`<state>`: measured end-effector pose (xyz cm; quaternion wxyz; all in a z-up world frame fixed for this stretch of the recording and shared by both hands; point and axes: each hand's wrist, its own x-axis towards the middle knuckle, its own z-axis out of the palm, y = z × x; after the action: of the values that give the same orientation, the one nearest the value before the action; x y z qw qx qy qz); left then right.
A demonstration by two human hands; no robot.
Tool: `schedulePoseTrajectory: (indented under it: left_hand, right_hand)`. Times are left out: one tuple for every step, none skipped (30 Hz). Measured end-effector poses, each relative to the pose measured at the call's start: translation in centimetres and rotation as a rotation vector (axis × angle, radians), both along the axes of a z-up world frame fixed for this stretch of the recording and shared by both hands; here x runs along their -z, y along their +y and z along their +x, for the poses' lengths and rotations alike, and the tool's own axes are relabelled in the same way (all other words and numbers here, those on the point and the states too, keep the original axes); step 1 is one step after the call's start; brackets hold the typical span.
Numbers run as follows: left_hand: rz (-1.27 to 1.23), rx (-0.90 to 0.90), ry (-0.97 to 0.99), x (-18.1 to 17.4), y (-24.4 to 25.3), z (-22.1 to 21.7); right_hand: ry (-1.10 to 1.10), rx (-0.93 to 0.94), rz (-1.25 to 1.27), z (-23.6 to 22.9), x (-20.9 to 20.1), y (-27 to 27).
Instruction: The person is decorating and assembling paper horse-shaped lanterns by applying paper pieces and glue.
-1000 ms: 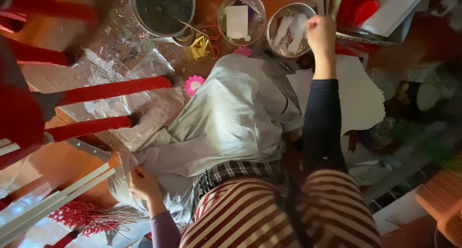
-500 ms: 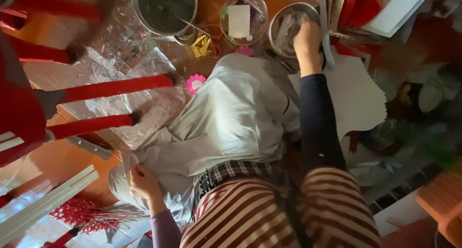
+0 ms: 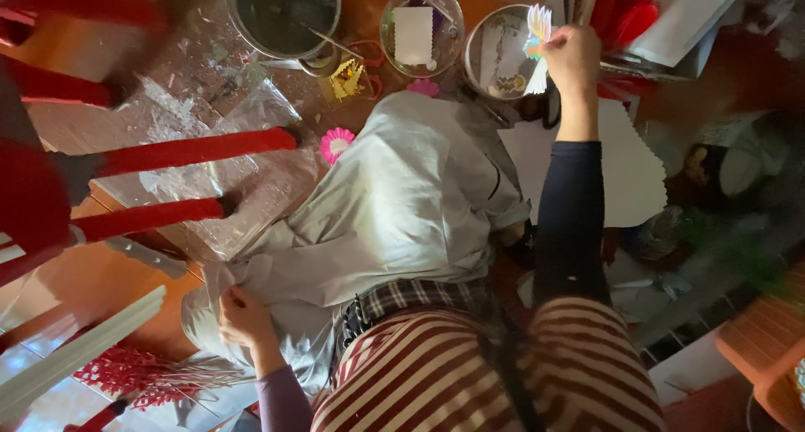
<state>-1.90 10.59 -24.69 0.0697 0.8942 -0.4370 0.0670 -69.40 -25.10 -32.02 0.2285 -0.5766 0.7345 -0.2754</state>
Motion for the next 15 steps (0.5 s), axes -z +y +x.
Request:
schedulePoseTrajectory:
  left_hand:
    - [0.0,0.001,0.0,0.1,-0.1,0.0]
    - [0.002,0.008,-0.023,0.1,0.0,0.0]
    - [0.004,0.015,-0.046,0.1,0.0,0.0]
    - [0.005,0.015,-0.046,0.2,0.0,0.1]
    - [0.012,0.001,-0.033,0.3,0.1,0.2]
    - [0.019,-0.012,-0.019,0.4,0.1,0.2]
    - [0.019,-0.011,-0.018,0.4,0.1,0.3]
    - [0.016,-0.003,-0.01,0.4,0.1,0.4]
    - [0.013,0.004,-0.001,0.4,0.1,0.5]
    - [0.014,0.005,-0.002,0.5,0.2,0.6]
    - [0.017,0.005,-0.009,0.7,0.3,0.7]
    - [0.019,0.005,-0.016,0.8,0.4,0.7]
    - [0.019,0.005,-0.016,0.7,0.3,0.6]
    - [0.001,0.016,-0.011,0.6,0.2,0.5]
    - [-0.017,0.027,-0.006,0.5,0.1,0.5]
  right_hand:
    - [0.0,0.001,0.0,0.0,-0.1,-0.1]
    - [-0.02,0.02,0.002,0.1,-0.2,-0.1]
    - [-0.039,0.039,0.004,0.2,-0.2,-0.1]
    - [-0.04,0.039,0.004,0.4,-0.4,0.0]
    - [-0.033,0.038,-0.008,0.5,-0.5,0.0]
    - [-0.025,0.037,-0.021,0.7,-0.7,0.1]
    - [-0.025,0.037,-0.021,1.4,-1.8,0.1]
    - [-0.015,0.028,0.012,2.0,-2.9,0.2]
    - [-0.004,0.018,0.045,2.7,-4.0,0.3]
    - [-0.006,0.018,0.046,2.5,-3.0,0.4]
    - [-0.011,0.003,0.049,2.4,-2.1,0.4]
    - [-0.016,-0.012,0.049,2.1,-1.2,0.4]
    - [-0.016,-0.013,0.049,2.3,-1.2,0.3]
    - [-0.003,-0.013,0.03,2.5,-1.1,0.2]
    - [0.011,-0.013,0.01,2.7,-1.1,0.2]
